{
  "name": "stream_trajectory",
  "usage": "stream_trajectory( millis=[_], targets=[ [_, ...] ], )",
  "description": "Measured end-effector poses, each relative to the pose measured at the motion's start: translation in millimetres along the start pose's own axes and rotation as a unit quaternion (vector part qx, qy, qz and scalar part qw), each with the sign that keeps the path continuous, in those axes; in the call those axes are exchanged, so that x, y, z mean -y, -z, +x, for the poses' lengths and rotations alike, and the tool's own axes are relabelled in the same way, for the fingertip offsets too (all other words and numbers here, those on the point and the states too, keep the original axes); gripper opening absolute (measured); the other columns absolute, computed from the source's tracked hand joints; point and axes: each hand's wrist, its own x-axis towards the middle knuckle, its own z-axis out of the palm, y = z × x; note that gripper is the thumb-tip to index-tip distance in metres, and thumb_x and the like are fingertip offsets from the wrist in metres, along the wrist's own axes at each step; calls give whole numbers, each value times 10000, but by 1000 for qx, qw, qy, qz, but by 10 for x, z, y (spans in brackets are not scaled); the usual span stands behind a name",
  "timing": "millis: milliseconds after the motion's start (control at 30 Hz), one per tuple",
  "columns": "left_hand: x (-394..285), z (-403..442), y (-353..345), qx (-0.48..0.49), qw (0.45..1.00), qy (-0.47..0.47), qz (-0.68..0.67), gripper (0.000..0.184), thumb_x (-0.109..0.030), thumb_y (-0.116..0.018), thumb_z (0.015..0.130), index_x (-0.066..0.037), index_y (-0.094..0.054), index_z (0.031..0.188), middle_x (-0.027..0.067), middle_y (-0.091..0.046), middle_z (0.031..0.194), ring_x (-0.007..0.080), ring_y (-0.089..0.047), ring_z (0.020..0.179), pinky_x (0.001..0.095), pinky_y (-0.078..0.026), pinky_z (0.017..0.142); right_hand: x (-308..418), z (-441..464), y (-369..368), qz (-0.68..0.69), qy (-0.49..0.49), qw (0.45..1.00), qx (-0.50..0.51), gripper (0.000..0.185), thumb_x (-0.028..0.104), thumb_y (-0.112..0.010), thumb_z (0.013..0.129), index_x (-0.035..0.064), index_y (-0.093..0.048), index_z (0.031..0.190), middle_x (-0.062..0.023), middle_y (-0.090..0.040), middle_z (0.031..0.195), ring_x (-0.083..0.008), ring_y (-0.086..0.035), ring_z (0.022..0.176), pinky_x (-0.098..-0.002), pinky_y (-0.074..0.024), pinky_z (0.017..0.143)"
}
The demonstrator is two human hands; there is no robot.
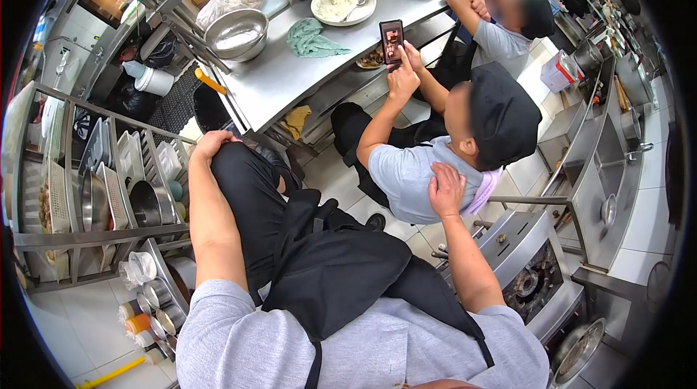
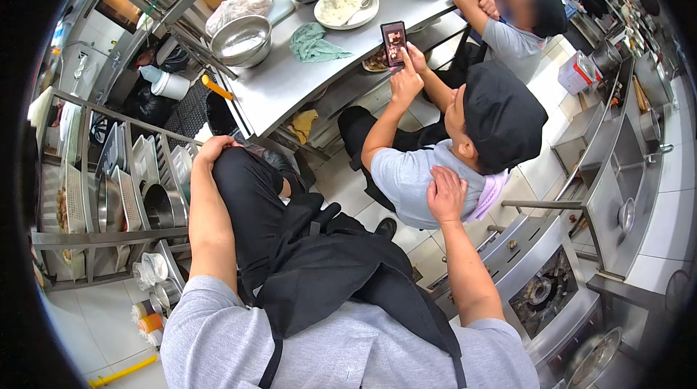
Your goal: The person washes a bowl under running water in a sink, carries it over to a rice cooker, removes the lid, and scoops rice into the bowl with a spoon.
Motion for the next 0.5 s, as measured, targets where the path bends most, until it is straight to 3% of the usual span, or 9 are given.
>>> stream_trajectory(
  millis=[500],
  targets=[
    [-35,90,-116,-6,998,-50,35,237,-168,-563,822,0,-728,793,52,-709,804,140,-618,745,278,-483,736,-17,17,-21,0,12,1000,5,269,123,-607,772,103,-648,1037,-4,-655,1152,-190,-580,1125,-396,-370,899]
  ],
)
